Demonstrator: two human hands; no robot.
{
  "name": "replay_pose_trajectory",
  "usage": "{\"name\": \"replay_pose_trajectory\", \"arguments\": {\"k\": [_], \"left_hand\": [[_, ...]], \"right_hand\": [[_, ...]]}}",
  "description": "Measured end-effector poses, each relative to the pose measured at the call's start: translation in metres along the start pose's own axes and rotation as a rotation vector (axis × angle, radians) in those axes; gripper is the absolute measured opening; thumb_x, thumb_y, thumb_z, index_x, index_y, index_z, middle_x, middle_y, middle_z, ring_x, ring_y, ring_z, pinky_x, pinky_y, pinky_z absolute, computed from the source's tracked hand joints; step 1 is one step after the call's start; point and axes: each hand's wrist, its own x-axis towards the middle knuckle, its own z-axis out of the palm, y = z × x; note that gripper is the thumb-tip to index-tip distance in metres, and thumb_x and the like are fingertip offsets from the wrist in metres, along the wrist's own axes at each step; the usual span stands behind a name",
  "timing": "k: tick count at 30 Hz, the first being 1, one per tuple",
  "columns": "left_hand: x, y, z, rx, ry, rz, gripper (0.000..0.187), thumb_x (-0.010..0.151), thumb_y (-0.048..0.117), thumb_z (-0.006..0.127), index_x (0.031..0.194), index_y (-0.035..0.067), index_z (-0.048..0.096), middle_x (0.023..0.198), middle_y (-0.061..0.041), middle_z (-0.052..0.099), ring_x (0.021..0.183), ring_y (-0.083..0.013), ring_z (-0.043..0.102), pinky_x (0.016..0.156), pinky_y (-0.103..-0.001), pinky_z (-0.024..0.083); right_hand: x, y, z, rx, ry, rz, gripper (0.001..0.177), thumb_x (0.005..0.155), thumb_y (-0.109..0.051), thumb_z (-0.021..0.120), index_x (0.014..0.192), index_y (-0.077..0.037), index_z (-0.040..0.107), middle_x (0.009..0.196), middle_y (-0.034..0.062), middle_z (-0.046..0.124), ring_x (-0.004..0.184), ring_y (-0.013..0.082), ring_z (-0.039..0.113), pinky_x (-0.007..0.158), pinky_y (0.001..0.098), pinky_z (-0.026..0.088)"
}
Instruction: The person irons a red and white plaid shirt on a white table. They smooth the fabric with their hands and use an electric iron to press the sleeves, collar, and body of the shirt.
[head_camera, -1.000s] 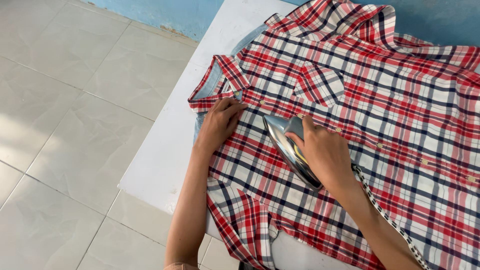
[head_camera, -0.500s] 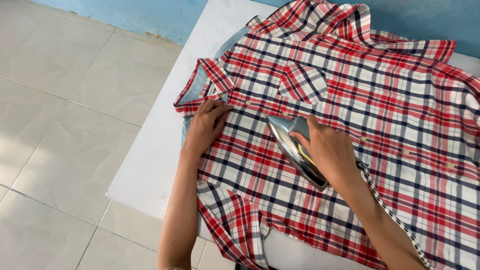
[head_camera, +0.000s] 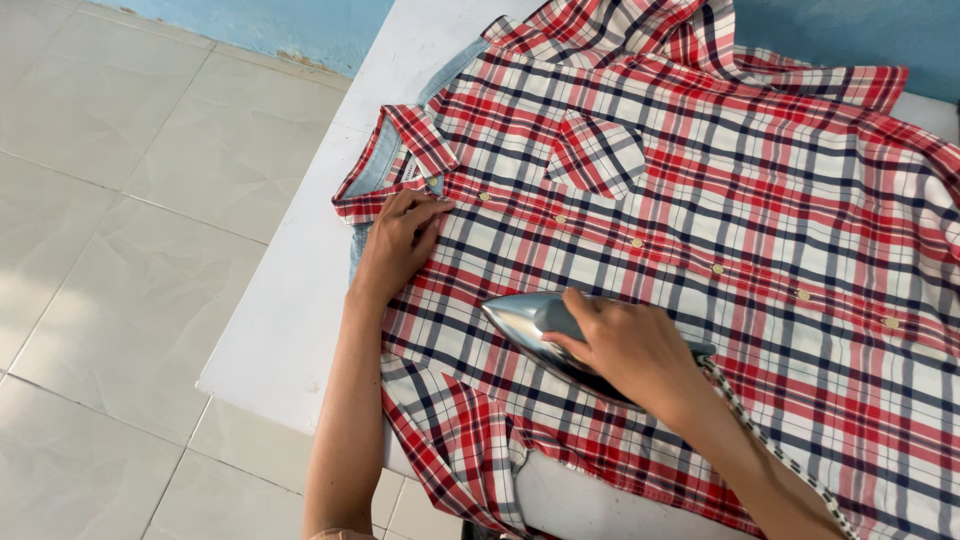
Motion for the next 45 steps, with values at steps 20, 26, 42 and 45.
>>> {"name": "replay_pose_trajectory", "arguments": {"k": [20, 26, 42, 45], "left_hand": [[0.001, 0.002, -0.003, -0.042, -0.038, -0.068, 0.03, 0.091, 0.001, 0.066, 0.118, 0.012, 0.075, 0.11, -0.005, 0.066, 0.105, -0.0225, 0.063, 0.092, -0.037, 0.056], [0.0, 0.007, -0.002, 0.011, -0.013, -0.047, 0.029, 0.091, 0.001, 0.067, 0.117, 0.011, 0.075, 0.108, -0.006, 0.066, 0.103, -0.0241, 0.063, 0.09, -0.038, 0.056], [0.027, 0.083, 0.083, 0.049, -0.225, 0.203, 0.024, 0.094, 0.003, 0.064, 0.115, 0.01, 0.071, 0.116, -0.003, 0.071, 0.107, -0.0216, 0.07, 0.094, -0.036, 0.058], [0.021, 0.08, 0.078, -0.147, -0.122, 0.25, 0.025, 0.094, 0.002, 0.064, 0.118, 0.008, 0.071, 0.119, -0.006, 0.069, 0.109, -0.025, 0.069, 0.095, -0.037, 0.058]], "right_hand": [[-0.085, 0.019, -0.007, 0.014, -0.098, 0.06, 0.059, 0.078, -0.054, 0.071, 0.114, -0.008, 0.065, 0.075, 0.0123, 0.075, 0.045, 0.0222, 0.068, 0.034, 0.0318, 0.053], [-0.102, 0.033, -0.002, 0.056, -0.101, 0.121, 0.055, 0.08, -0.055, 0.069, 0.111, -0.01, 0.065, 0.073, 0.0099, 0.075, 0.044, 0.02, 0.069, 0.035, 0.0302, 0.052], [-0.02, 0.063, -0.023, -0.013, 0.202, 0.282, 0.054, 0.092, -0.051, 0.061, 0.118, -0.004, 0.068, 0.054, 0.0123, 0.069, 0.039, 0.0198, 0.065, 0.035, 0.0299, 0.049], [-0.017, 0.064, -0.024, -0.025, 0.228, 0.279, 0.055, 0.091, -0.051, 0.062, 0.118, -0.003, 0.068, 0.054, 0.0124, 0.069, 0.039, 0.0195, 0.066, 0.035, 0.0304, 0.05]]}}
